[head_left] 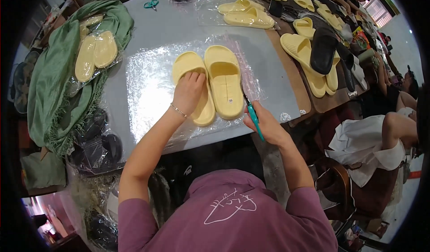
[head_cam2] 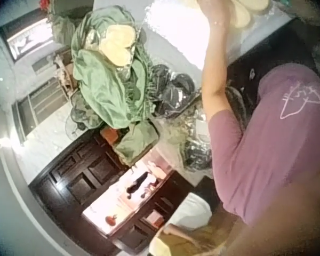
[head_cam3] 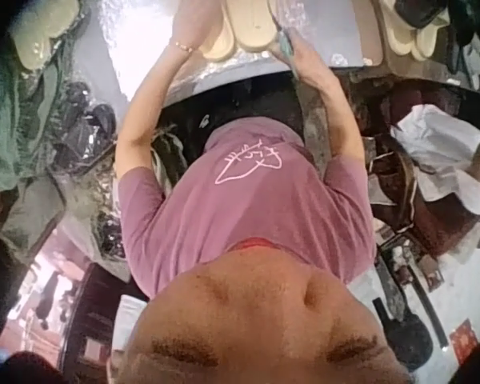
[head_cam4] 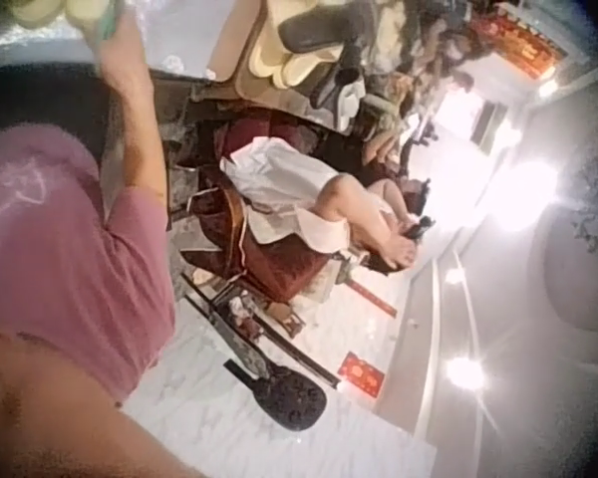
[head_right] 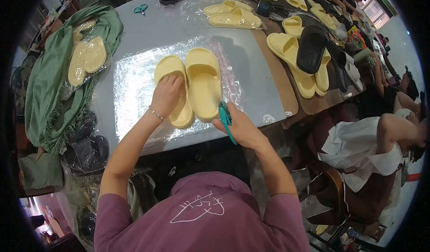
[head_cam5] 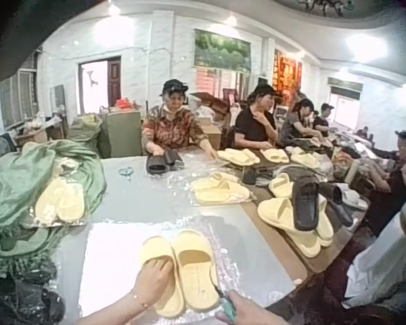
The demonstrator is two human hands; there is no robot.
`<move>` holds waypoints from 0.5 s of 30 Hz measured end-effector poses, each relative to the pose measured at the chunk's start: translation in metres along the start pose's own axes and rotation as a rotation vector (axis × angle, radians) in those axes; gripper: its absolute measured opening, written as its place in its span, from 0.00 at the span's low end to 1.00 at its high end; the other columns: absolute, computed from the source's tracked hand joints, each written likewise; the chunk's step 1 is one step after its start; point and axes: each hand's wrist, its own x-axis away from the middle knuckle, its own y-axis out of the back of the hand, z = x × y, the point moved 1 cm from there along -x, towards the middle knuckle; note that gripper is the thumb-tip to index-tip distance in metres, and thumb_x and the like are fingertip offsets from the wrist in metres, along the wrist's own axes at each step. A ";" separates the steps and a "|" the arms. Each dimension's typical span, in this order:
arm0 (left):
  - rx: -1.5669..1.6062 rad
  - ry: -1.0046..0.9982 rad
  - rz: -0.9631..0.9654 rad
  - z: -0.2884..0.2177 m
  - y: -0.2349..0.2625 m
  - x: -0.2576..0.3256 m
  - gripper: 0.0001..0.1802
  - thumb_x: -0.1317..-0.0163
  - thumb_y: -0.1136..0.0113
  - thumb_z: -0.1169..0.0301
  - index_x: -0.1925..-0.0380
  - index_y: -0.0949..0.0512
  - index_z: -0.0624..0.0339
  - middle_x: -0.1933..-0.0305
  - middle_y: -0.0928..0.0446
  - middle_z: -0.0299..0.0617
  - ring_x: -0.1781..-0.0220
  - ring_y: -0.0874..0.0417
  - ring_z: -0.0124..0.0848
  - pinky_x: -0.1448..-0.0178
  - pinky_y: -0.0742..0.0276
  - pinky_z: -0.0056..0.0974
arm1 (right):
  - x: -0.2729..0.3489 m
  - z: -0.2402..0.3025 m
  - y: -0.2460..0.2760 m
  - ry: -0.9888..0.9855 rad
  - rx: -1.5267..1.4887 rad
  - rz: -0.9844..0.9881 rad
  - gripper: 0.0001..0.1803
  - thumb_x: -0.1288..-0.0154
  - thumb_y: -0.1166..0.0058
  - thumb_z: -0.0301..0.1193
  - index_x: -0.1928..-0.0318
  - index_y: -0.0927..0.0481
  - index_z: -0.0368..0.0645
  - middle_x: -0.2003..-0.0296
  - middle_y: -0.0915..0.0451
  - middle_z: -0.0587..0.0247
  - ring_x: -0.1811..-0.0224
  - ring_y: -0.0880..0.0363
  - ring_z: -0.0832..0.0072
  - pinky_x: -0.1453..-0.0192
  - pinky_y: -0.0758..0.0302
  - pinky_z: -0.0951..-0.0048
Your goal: Inspecting slippers by removing them from plastic bags and using scissors to trim loose threads.
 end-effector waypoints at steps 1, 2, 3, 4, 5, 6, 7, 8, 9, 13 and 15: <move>-0.002 0.002 0.001 0.002 0.002 0.000 0.12 0.47 0.48 0.76 0.60 0.27 0.60 0.63 0.28 0.45 0.57 0.26 0.39 0.54 0.27 0.38 | -0.001 0.003 0.001 -0.039 0.030 0.050 0.24 0.42 0.41 0.47 0.63 0.28 0.36 0.71 0.25 0.56 0.66 0.26 0.68 0.59 0.30 0.68; 0.029 -0.011 0.037 0.005 0.004 -0.001 0.09 0.48 0.48 0.76 0.64 0.26 0.60 0.66 0.28 0.45 0.60 0.25 0.39 0.57 0.27 0.39 | -0.002 0.008 0.001 -0.037 0.029 0.053 0.24 0.42 0.41 0.47 0.63 0.28 0.36 0.71 0.25 0.56 0.66 0.26 0.68 0.59 0.30 0.68; 0.065 -0.028 0.072 0.004 0.008 -0.004 0.07 0.48 0.47 0.76 0.67 0.26 0.60 0.70 0.27 0.44 0.63 0.24 0.39 0.60 0.27 0.39 | -0.004 0.014 0.003 -0.082 0.126 0.119 0.26 0.42 0.42 0.50 0.64 0.28 0.36 0.71 0.25 0.54 0.66 0.25 0.65 0.59 0.30 0.67; 0.065 -0.029 0.070 0.001 0.013 -0.007 0.07 0.48 0.47 0.76 0.67 0.26 0.60 0.70 0.27 0.44 0.63 0.24 0.39 0.60 0.27 0.39 | -0.007 0.017 0.003 -0.127 0.223 0.184 0.28 0.41 0.44 0.52 0.64 0.28 0.35 0.71 0.24 0.51 0.65 0.24 0.62 0.59 0.30 0.65; 0.148 0.011 0.005 -0.005 0.017 -0.009 0.05 0.48 0.47 0.76 0.70 0.26 0.60 0.73 0.28 0.44 0.65 0.24 0.39 0.62 0.27 0.40 | -0.011 0.020 0.003 -0.125 0.225 0.183 0.28 0.41 0.44 0.52 0.64 0.28 0.35 0.71 0.24 0.51 0.65 0.24 0.62 0.59 0.30 0.65; 0.231 0.052 -0.059 -0.010 0.021 -0.010 0.03 0.49 0.46 0.76 0.72 0.25 0.60 0.76 0.28 0.43 0.68 0.23 0.39 0.65 0.27 0.41 | -0.013 0.022 0.002 -0.141 0.243 0.205 0.29 0.41 0.45 0.53 0.64 0.27 0.35 0.71 0.24 0.50 0.65 0.23 0.61 0.59 0.29 0.65; 0.231 0.052 -0.061 -0.011 0.021 -0.010 0.03 0.49 0.46 0.76 0.72 0.25 0.60 0.76 0.28 0.43 0.68 0.23 0.39 0.65 0.27 0.41 | -0.016 0.024 0.002 -0.157 0.262 0.227 0.30 0.41 0.46 0.55 0.64 0.26 0.34 0.72 0.23 0.49 0.65 0.23 0.61 0.60 0.29 0.64; 0.236 0.026 -0.064 -0.013 0.021 -0.011 0.03 0.49 0.45 0.75 0.72 0.25 0.59 0.77 0.28 0.43 0.70 0.24 0.40 0.66 0.27 0.41 | -0.020 0.021 0.002 -0.155 0.264 0.225 0.30 0.41 0.46 0.55 0.64 0.26 0.34 0.72 0.23 0.49 0.65 0.23 0.61 0.60 0.29 0.64; 0.242 -0.006 -0.071 -0.015 0.023 -0.014 0.03 0.49 0.45 0.75 0.73 0.24 0.59 0.78 0.29 0.43 0.71 0.24 0.40 0.68 0.28 0.42 | -0.026 0.014 0.001 -0.170 0.282 0.222 0.34 0.43 0.48 0.59 0.64 0.25 0.34 0.70 0.22 0.45 0.63 0.22 0.55 0.58 0.29 0.62; 0.253 -0.028 -0.109 -0.021 0.026 -0.014 0.03 0.50 0.44 0.75 0.74 0.23 0.58 0.78 0.29 0.42 0.73 0.24 0.40 0.69 0.28 0.42 | -0.036 0.012 0.001 -0.165 0.304 0.230 0.40 0.47 0.53 0.66 0.65 0.21 0.34 0.69 0.20 0.42 0.61 0.21 0.50 0.56 0.28 0.59; 0.227 -0.009 -0.146 -0.020 0.028 -0.009 0.03 0.50 0.44 0.75 0.74 0.22 0.57 0.79 0.28 0.42 0.74 0.24 0.40 0.70 0.28 0.42 | -0.038 0.012 -0.001 -0.120 0.264 0.264 0.40 0.47 0.54 0.68 0.65 0.19 0.37 0.68 0.20 0.42 0.61 0.21 0.51 0.56 0.28 0.60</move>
